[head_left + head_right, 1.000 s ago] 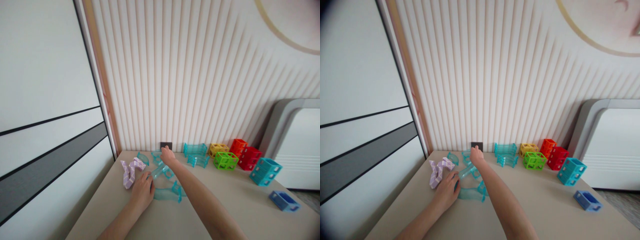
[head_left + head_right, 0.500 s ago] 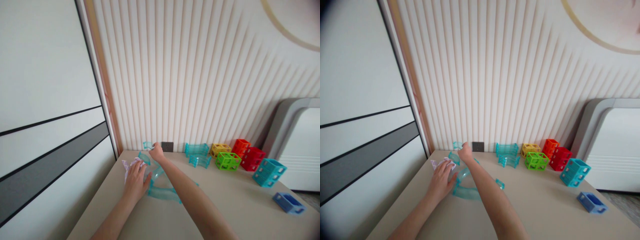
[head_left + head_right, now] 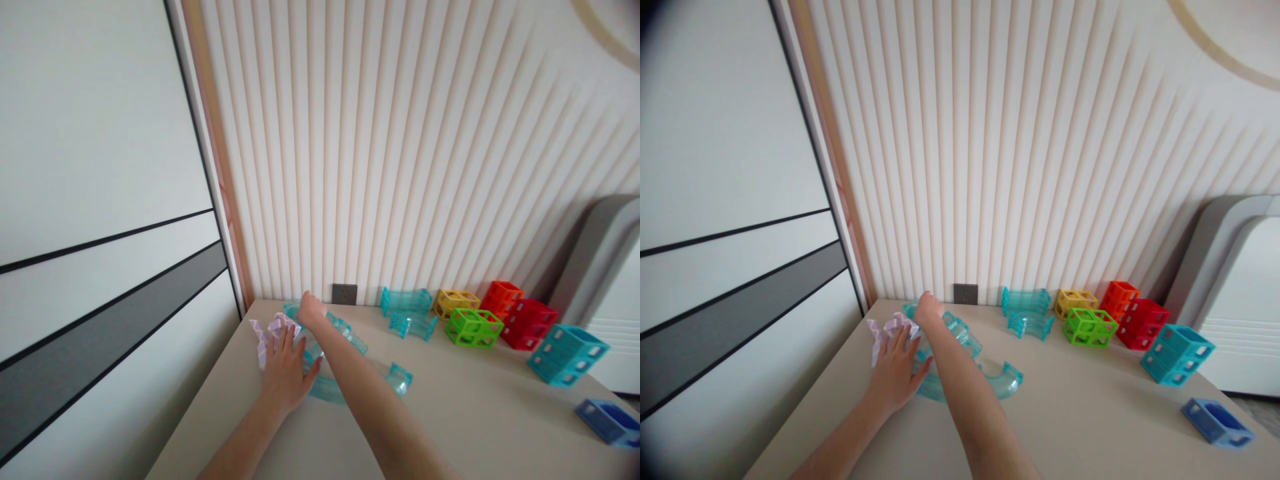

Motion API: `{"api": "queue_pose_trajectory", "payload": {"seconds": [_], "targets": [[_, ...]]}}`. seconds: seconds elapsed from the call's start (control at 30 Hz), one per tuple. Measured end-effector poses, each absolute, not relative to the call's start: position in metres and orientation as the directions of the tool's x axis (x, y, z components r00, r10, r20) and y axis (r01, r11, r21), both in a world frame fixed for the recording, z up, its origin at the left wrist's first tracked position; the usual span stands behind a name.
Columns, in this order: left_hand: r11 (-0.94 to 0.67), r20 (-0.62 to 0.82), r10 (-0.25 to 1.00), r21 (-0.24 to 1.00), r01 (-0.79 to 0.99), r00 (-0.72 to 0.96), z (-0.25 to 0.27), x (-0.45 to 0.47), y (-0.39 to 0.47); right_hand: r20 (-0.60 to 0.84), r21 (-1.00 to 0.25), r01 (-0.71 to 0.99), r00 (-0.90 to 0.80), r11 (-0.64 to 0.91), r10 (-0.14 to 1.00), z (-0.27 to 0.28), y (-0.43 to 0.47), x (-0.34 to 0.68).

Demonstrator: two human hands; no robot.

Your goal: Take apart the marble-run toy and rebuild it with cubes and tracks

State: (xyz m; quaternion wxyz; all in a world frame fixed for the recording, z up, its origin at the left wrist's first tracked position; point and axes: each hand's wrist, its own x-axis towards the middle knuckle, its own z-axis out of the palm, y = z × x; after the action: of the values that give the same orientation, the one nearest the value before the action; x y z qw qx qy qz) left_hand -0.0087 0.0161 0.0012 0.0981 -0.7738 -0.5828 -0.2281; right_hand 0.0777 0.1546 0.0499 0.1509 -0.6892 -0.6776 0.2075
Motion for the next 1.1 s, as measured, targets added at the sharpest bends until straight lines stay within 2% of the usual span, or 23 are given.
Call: {"api": "queue_pose_trajectory", "payload": {"seconds": [0.17, 0.3, 0.43, 0.53, 0.6, 0.7, 0.77, 0.9, 1.0, 1.1], "targets": [[-0.296, 0.414, 0.880, 0.093, 0.951, 0.233, 0.000, -0.012, 0.020, -0.046, -0.442, 0.897, -0.037, 0.013, 0.998, 0.055, 0.152, 0.081], [-0.295, 0.441, 0.872, 0.126, 0.947, 0.213, 0.000, -0.012, 0.021, 0.012, -0.457, 0.889, -0.030, 0.032, 0.999, 0.059, 0.148, 0.087], [-0.280, 0.489, 0.852, 0.128, 0.951, 0.186, 0.003, -0.010, 0.021, 0.088, -0.549, 0.835, 0.007, 0.042, 0.996, 0.067, 0.145, 0.098], [-0.333, 0.548, 0.811, 0.143, 0.932, 0.205, 0.010, -0.010, 0.021, 0.142, -0.657, 0.750, 0.030, 0.072, 0.989, 0.073, 0.137, 0.115], [-0.425, 0.570, 0.778, 0.166, 0.890, 0.265, 0.015, -0.009, 0.017, 0.169, -0.717, 0.691, 0.042, 0.094, 0.985, 0.075, 0.124, 0.135], [-0.608, 0.539, 0.718, 0.175, 0.775, 0.441, 0.024, 0.002, 0.004, 0.223, -0.796, 0.590, 0.072, 0.139, 0.972, 0.073, 0.092, 0.181], [-0.705, 0.473, 0.671, 0.169, 0.689, 0.570, 0.028, 0.016, -0.010, 0.291, -0.881, 0.417, 0.107, 0.223, 0.951, 0.068, 0.067, 0.220], [-0.824, 0.308, 0.566, 0.174, 0.540, 0.765, 0.029, 0.043, -0.035, 0.313, -0.922, 0.313, 0.261, 0.226, 0.913, 0.052, 0.020, 0.295], [-0.860, 0.267, 0.509, 0.193, 0.472, 0.819, 0.026, 0.050, -0.041, 0.268, -0.952, 0.245, 0.368, 0.186, 0.890, 0.042, -0.003, 0.325], [-0.868, 0.303, 0.497, 0.196, 0.457, 0.813, 0.022, 0.047, -0.037, 0.229, -0.965, 0.209, 0.376, 0.159, 0.898, 0.040, -0.016, 0.330]]}}
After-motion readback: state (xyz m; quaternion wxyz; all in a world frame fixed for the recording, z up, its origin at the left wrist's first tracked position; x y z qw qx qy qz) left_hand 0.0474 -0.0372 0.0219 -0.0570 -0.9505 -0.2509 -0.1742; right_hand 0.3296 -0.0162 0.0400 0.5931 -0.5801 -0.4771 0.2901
